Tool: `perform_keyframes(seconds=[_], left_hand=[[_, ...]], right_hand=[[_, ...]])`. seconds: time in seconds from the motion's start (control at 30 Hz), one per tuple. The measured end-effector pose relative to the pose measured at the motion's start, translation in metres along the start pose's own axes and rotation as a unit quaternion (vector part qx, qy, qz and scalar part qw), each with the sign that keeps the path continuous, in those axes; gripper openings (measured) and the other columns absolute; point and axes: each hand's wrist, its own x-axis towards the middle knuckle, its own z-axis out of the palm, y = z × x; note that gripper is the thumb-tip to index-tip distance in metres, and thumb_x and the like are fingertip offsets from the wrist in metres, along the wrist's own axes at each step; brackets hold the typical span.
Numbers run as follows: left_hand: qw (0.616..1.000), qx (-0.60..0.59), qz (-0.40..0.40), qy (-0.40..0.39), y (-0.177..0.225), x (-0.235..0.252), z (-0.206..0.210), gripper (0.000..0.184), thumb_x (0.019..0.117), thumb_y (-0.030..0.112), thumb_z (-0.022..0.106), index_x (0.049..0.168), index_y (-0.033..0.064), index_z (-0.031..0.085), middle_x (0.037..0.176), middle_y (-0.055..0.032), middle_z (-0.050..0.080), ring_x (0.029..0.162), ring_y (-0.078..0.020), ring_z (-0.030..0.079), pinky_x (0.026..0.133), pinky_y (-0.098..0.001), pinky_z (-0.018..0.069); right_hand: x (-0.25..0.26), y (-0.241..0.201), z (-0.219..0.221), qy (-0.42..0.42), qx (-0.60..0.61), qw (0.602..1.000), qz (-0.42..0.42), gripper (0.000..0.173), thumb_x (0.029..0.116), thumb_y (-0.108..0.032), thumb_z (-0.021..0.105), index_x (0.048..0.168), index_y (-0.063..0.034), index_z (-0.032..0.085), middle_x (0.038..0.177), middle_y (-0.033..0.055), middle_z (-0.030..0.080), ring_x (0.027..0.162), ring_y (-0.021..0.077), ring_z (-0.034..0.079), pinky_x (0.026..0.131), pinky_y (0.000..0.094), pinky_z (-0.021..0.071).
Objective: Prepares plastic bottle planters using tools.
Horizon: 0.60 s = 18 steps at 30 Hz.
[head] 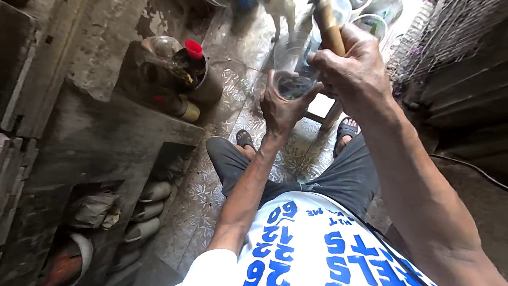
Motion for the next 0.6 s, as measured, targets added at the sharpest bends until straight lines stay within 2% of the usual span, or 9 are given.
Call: perform_keyframes(seconds=[0.07,0.17,0.2,0.27,0.33,0.43,0.5,0.6], left_hand=[[0.998,-0.046,0.012,-0.027,-0.006,-0.004,-0.001,0.06,0.0658,0.035,0.094,0.11,0.0048,0.067,0.103,-0.0063,0.074,0.099,-0.0163,0.071,0.088,-0.0397,0.0595],[0.973,-0.178,0.053,-0.14,-0.016,0.002,-0.014,0.063,0.0675,0.018,0.095,0.114,-0.0008,0.057,0.11,-0.0134,0.073,0.106,-0.0205,0.07,0.098,-0.0388,0.0579],[0.957,-0.215,0.067,-0.183,-0.021,0.007,-0.019,0.063,0.0684,0.017,0.094,0.115,-0.003,0.056,0.111,-0.0145,0.072,0.107,-0.0206,0.069,0.099,-0.0382,0.057],[0.927,-0.255,0.082,-0.262,-0.028,0.019,-0.026,0.063,0.0707,0.022,0.092,0.118,-0.0053,0.061,0.113,-0.0112,0.069,0.108,-0.0157,0.067,0.1,-0.0341,0.0553],[0.915,-0.259,0.075,-0.299,-0.028,0.029,-0.027,0.065,0.0694,0.025,0.093,0.119,-0.0047,0.063,0.113,-0.0082,0.07,0.107,-0.0121,0.067,0.099,-0.0312,0.0559],[0.916,-0.259,0.049,-0.301,-0.024,0.04,-0.02,0.064,0.0671,0.022,0.093,0.117,-0.0024,0.061,0.108,-0.0103,0.072,0.104,-0.0173,0.069,0.097,-0.0363,0.0571],[0.936,-0.224,0.045,-0.269,-0.016,0.044,-0.017,0.061,0.0662,0.02,0.094,0.114,0.0002,0.062,0.105,-0.0071,0.073,0.101,-0.014,0.07,0.095,-0.0334,0.0581],[0.959,-0.2,0.005,-0.201,-0.008,0.051,-0.014,0.06,0.0662,0.017,0.093,0.114,-0.002,0.063,0.102,-0.0068,0.073,0.097,-0.0124,0.071,0.092,-0.032,0.0602]], right_hand=[[0.002,-0.001,-0.002,-0.025,-0.029,0.999,-0.004,0.016,0.0888,-0.016,0.065,0.103,-0.0123,0.058,0.072,-0.0027,0.054,0.05,0.0084,0.049,0.044,0.0273,0.0441],[0.005,-0.004,-0.004,-0.064,-0.031,0.997,-0.022,0.016,0.0886,-0.013,0.064,0.103,-0.0112,0.058,0.073,-0.0023,0.055,0.052,0.0083,0.049,0.047,0.0267,0.0443],[0.006,-0.006,-0.005,-0.08,-0.026,0.996,-0.022,0.015,0.0889,-0.013,0.064,0.102,-0.0113,0.058,0.073,-0.0024,0.054,0.052,0.0082,0.048,0.047,0.0264,0.0431],[0.01,-0.009,-0.003,-0.111,0.006,0.994,-0.023,0.012,0.0892,-0.009,0.065,0.097,-0.0119,0.056,0.068,-0.0036,0.052,0.048,0.0067,0.044,0.044,0.0235,0.0401],[0.015,-0.013,-0.003,-0.125,0.021,0.992,-0.013,0.011,0.0898,-0.007,0.064,0.096,-0.0114,0.057,0.066,-0.004,0.052,0.047,0.0062,0.043,0.043,0.0225,0.0399],[0.023,-0.016,-0.007,-0.117,0.037,0.992,-0.001,0.009,0.0904,-0.007,0.062,0.096,-0.0115,0.056,0.06,-0.0063,0.046,0.043,0.0046,0.041,0.04,0.0214,0.0386],[0.027,-0.016,-0.013,-0.097,0.053,0.994,0.002,0.009,0.0917,-0.009,0.064,0.09,-0.0139,0.056,0.058,-0.0077,0.045,0.042,0.0035,0.039,0.039,0.0203,0.0365],[0.026,-0.02,-0.023,-0.057,0.063,0.996,0.001,0.023,0.1011,-0.024,0.066,0.081,-0.0181,0.056,0.057,-0.0091,0.044,0.043,0.0032,0.036,0.041,0.0202,0.0339]])
